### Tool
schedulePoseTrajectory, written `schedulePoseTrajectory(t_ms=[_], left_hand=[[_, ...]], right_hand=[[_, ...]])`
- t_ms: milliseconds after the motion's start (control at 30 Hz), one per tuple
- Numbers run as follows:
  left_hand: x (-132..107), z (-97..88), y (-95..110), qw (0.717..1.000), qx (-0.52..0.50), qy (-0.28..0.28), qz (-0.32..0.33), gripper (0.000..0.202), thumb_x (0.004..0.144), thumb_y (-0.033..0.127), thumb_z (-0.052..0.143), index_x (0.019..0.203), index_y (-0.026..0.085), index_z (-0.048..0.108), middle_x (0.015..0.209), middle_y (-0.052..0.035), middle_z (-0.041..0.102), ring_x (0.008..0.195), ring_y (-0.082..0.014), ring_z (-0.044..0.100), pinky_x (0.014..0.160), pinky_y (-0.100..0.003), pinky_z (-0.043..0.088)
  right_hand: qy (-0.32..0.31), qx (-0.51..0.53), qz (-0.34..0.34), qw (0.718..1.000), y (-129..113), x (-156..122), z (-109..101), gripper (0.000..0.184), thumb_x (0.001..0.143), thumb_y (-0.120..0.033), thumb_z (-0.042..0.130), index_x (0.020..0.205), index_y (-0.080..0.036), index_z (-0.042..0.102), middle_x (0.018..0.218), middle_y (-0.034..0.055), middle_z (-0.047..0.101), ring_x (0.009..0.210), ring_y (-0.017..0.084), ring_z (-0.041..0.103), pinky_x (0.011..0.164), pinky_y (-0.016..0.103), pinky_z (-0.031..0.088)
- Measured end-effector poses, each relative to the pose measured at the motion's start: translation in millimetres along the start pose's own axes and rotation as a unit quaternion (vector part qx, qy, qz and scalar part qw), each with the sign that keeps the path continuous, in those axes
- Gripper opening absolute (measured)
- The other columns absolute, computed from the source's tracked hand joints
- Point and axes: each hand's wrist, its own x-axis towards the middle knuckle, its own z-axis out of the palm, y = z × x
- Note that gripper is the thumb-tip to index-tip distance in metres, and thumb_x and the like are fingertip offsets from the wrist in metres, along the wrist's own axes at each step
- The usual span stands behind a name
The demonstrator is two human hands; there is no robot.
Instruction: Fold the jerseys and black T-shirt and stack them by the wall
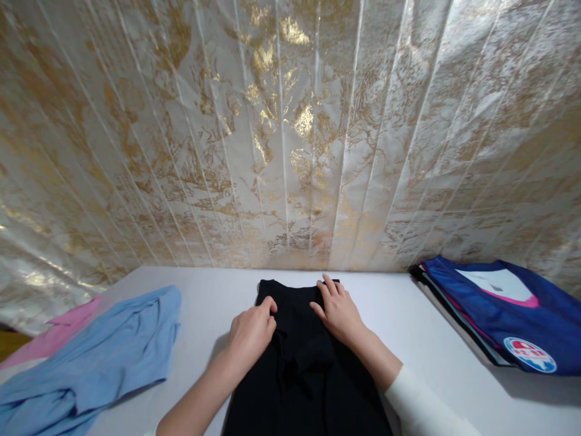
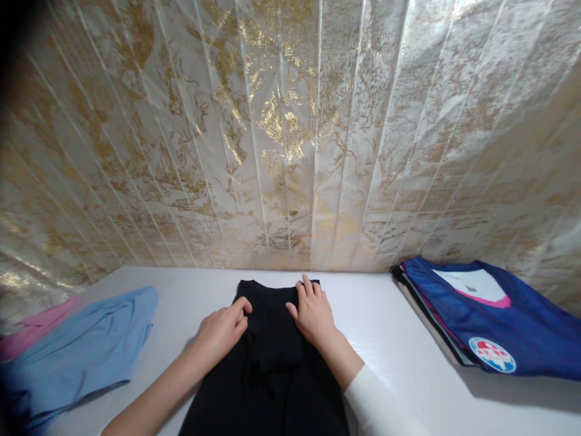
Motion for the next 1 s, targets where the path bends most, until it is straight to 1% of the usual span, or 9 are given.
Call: schedulePoseTrajectory(t_ms=[67, 133, 233, 333, 400, 567, 800, 900, 1000], left_hand=[[-2, 0.2, 0, 0.999, 0.014, 0.009, 0.030, 0.027, 0.082, 0.008, 0.040, 0.101, 0.024, 0.052, 0.088, -0.0031, 0.064, 0.085, -0.0221, 0.063, 0.076, -0.032, 0.044], [-4, -2.3, 0, 0.997, 0.016, 0.007, 0.073, 0.036, 0.077, 0.002, 0.039, 0.102, 0.024, 0.051, 0.104, -0.0042, 0.061, 0.097, -0.0200, 0.060, 0.083, -0.030, 0.043], [-6, -7.3, -1, 0.988, 0.002, -0.021, 0.155, 0.045, 0.066, -0.002, 0.040, 0.100, 0.025, 0.053, 0.107, -0.0024, 0.057, 0.104, -0.0184, 0.054, 0.089, -0.028, 0.041], [-7, -6.4, -1, 0.978, -0.012, -0.028, 0.206, 0.042, 0.065, 0.001, 0.043, 0.097, 0.024, 0.055, 0.104, -0.0017, 0.057, 0.102, -0.0195, 0.052, 0.089, -0.029, 0.042], [-5, -2.9, -2, 0.976, -0.004, -0.016, 0.218, 0.036, 0.067, 0.001, 0.044, 0.092, 0.024, 0.055, 0.099, -0.0008, 0.058, 0.098, -0.0196, 0.052, 0.086, -0.030, 0.042], [3, -1.0, -6, 0.975, 0.024, 0.006, 0.222, 0.033, 0.068, -0.004, 0.040, 0.081, 0.022, 0.054, 0.091, -0.0005, 0.058, 0.092, -0.0189, 0.052, 0.082, -0.030, 0.039], [7, -0.6, -17, 0.975, 0.076, -0.015, 0.208, 0.039, 0.064, -0.008, 0.040, 0.079, 0.022, 0.058, 0.089, -0.0020, 0.058, 0.091, -0.0207, 0.051, 0.079, -0.033, 0.038], [0, -3.4, -10, 0.975, 0.094, -0.024, 0.202, 0.041, 0.062, -0.010, 0.039, 0.080, 0.021, 0.059, 0.090, -0.0032, 0.058, 0.092, -0.0216, 0.051, 0.079, -0.034, 0.038], [-16, -13.0, 7, 0.972, 0.082, -0.031, 0.220, 0.040, 0.061, -0.008, 0.040, 0.082, 0.020, 0.058, 0.094, -0.0030, 0.058, 0.094, -0.0208, 0.050, 0.081, -0.033, 0.039]], right_hand=[[0.018, 0.002, -0.024, 1.000, -6, -8, -8, 0.038, 0.090, -0.031, 0.050, 0.124, -0.011, 0.051, 0.138, 0.0200, 0.045, 0.123, 0.033, 0.041, 0.099, 0.049, 0.037], [0.026, 0.070, -0.067, 0.995, -15, -23, -19, 0.028, 0.089, -0.021, 0.047, 0.116, -0.016, 0.053, 0.125, 0.0151, 0.053, 0.116, 0.029, 0.046, 0.097, 0.045, 0.039], [-0.003, 0.175, -0.118, 0.977, -31, -50, -33, 0.033, 0.078, -0.005, 0.045, 0.104, -0.023, 0.053, 0.110, 0.0066, 0.055, 0.104, 0.023, 0.048, 0.091, 0.038, 0.041], [-0.043, 0.192, -0.135, 0.971, -42, -72, -32, 0.044, 0.062, -0.001, 0.045, 0.099, -0.023, 0.051, 0.105, 0.0038, 0.053, 0.097, 0.023, 0.046, 0.085, 0.038, 0.039], [-0.047, 0.170, -0.135, 0.975, -43, -78, -25, 0.048, 0.057, 0.001, 0.042, 0.097, -0.023, 0.050, 0.100, 0.0033, 0.053, 0.092, 0.023, 0.046, 0.079, 0.037, 0.038], [0.001, 0.179, -0.139, 0.974, -33, -76, -8, 0.049, 0.054, 0.007, 0.034, 0.091, -0.022, 0.046, 0.092, 0.0032, 0.052, 0.086, 0.021, 0.046, 0.074, 0.034, 0.038], [-0.048, 0.141, -0.168, 0.975, -31, -78, -5, 0.048, 0.050, 0.005, 0.035, 0.086, -0.023, 0.050, 0.088, 0.0022, 0.054, 0.084, 0.021, 0.047, 0.073, 0.033, 0.037], [-0.070, 0.155, -0.187, 0.968, -33, -79, -9, 0.044, 0.051, 0.002, 0.039, 0.086, -0.023, 0.052, 0.087, 0.0015, 0.054, 0.084, 0.021, 0.049, 0.075, 0.034, 0.036], [-0.053, 0.242, -0.176, 0.953, -33, -81, -14, 0.041, 0.056, 0.000, 0.039, 0.088, -0.023, 0.052, 0.087, 0.0011, 0.053, 0.084, 0.019, 0.049, 0.074, 0.032, 0.037]])
